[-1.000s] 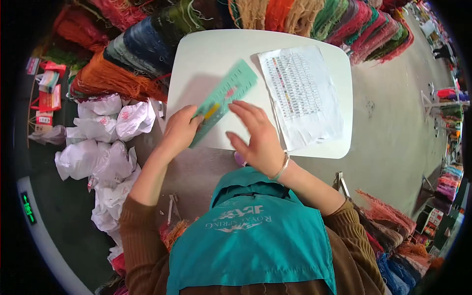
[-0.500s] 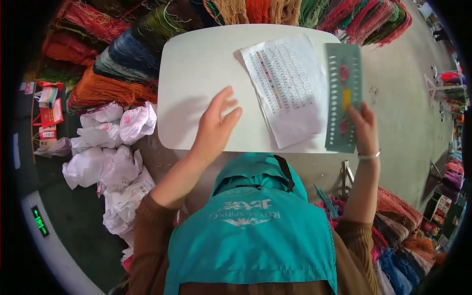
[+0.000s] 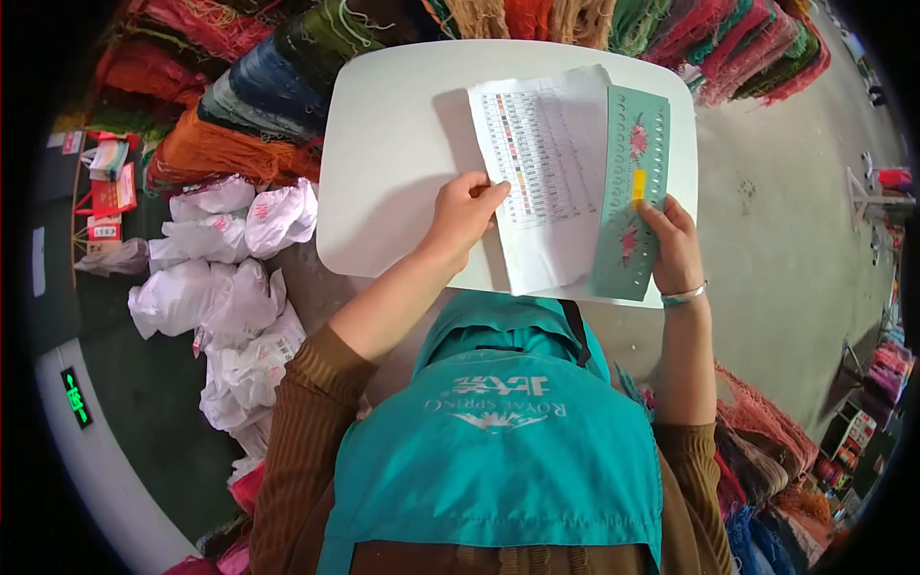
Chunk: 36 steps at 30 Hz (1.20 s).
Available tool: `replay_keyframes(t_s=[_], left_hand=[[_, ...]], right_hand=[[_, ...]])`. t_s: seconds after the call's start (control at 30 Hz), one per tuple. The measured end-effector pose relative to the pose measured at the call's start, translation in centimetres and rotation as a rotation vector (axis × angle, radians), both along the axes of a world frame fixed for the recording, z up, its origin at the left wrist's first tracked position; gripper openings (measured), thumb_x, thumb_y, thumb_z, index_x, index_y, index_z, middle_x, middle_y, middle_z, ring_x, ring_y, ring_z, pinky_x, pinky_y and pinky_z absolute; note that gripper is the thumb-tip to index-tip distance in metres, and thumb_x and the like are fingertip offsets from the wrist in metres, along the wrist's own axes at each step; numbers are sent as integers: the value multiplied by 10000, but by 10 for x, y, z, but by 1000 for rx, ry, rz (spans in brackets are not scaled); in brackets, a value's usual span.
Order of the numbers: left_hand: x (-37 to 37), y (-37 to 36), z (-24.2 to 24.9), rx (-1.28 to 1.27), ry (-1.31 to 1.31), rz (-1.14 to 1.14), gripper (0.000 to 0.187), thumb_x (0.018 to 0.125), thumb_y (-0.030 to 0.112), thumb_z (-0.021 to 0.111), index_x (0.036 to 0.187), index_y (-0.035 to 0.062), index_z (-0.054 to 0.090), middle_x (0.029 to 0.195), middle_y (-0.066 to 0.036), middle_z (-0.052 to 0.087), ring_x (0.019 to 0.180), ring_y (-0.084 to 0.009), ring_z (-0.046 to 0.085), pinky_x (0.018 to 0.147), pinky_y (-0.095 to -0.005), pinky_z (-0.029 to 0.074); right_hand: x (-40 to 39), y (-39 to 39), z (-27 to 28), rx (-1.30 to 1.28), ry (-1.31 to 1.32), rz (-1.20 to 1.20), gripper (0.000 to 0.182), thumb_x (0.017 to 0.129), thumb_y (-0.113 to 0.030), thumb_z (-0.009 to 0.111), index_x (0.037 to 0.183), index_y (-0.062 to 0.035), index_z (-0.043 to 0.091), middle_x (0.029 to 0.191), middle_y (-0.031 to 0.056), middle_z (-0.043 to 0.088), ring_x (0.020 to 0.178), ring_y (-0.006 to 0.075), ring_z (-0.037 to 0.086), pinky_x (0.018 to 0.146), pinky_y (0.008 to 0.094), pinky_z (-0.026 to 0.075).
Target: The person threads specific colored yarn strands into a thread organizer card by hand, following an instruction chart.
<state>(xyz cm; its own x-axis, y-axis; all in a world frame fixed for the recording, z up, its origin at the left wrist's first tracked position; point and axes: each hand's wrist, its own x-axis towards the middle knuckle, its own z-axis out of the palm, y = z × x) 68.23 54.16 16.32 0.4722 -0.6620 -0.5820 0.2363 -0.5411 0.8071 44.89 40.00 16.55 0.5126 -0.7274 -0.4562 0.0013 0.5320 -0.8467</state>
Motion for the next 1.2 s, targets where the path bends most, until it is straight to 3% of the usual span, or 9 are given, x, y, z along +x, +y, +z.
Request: replay_keyframes(t_s=[0.17, 0.3, 0.4, 0.67, 0.9, 1.2], left_hand=[[7, 10, 1, -19, -40, 185, 149, 904, 182, 586, 921, 34, 596, 823, -27, 620, 675, -80, 546, 556, -251, 401], [19, 29, -11, 22, -247, 203, 131, 896, 152, 581, 919, 23, 591, 721, -10, 598, 536, -60, 496, 448, -217, 347], [28, 45, -12, 40, -242, 280, 127, 873, 97, 597, 885, -30, 604, 746, -46, 615, 619, -83, 558, 508, -244, 434], [33, 74, -23, 36, -263, 378, 139, 866, 102, 605, 884, -37, 602, 737, -56, 619, 605, -90, 561, 499, -242, 432], [46, 95, -40, -17, -398, 325, 141, 871, 101, 599, 891, -39, 596, 750, -70, 638, 616, -93, 577, 512, -241, 453], [49, 95, -24, -24, -268, 312, 112, 880, 75, 594, 865, -28, 553, 703, -63, 609, 492, -88, 547, 400, -245, 419]], right_hand=[[9, 8, -5, 77, -69, 48, 209, 922, -83, 550, 1090, 42, 547, 976, 98, 654, 818, 146, 641, 744, 282, 524], [15, 11, -12, 129, -86, 128, 209, 921, -78, 550, 1091, 44, 545, 977, 97, 654, 817, 143, 640, 749, 280, 522], [27, 16, -18, 122, -90, 156, 199, 920, -81, 555, 1076, 42, 553, 964, 92, 656, 803, 136, 637, 740, 273, 519], [24, 3, -25, -86, 75, 173, 172, 910, -117, 590, 1014, 19, 588, 901, 59, 655, 748, 97, 606, 679, 248, 499], [25, -6, -36, -360, 223, 244, 233, 901, -108, 599, 1063, 59, 587, 878, 45, 642, 753, 72, 568, 690, 215, 465], [29, -20, -34, -504, 353, 283, 301, 861, -78, 611, 1116, 77, 577, 793, 48, 646, 657, 60, 567, 583, 202, 462]])
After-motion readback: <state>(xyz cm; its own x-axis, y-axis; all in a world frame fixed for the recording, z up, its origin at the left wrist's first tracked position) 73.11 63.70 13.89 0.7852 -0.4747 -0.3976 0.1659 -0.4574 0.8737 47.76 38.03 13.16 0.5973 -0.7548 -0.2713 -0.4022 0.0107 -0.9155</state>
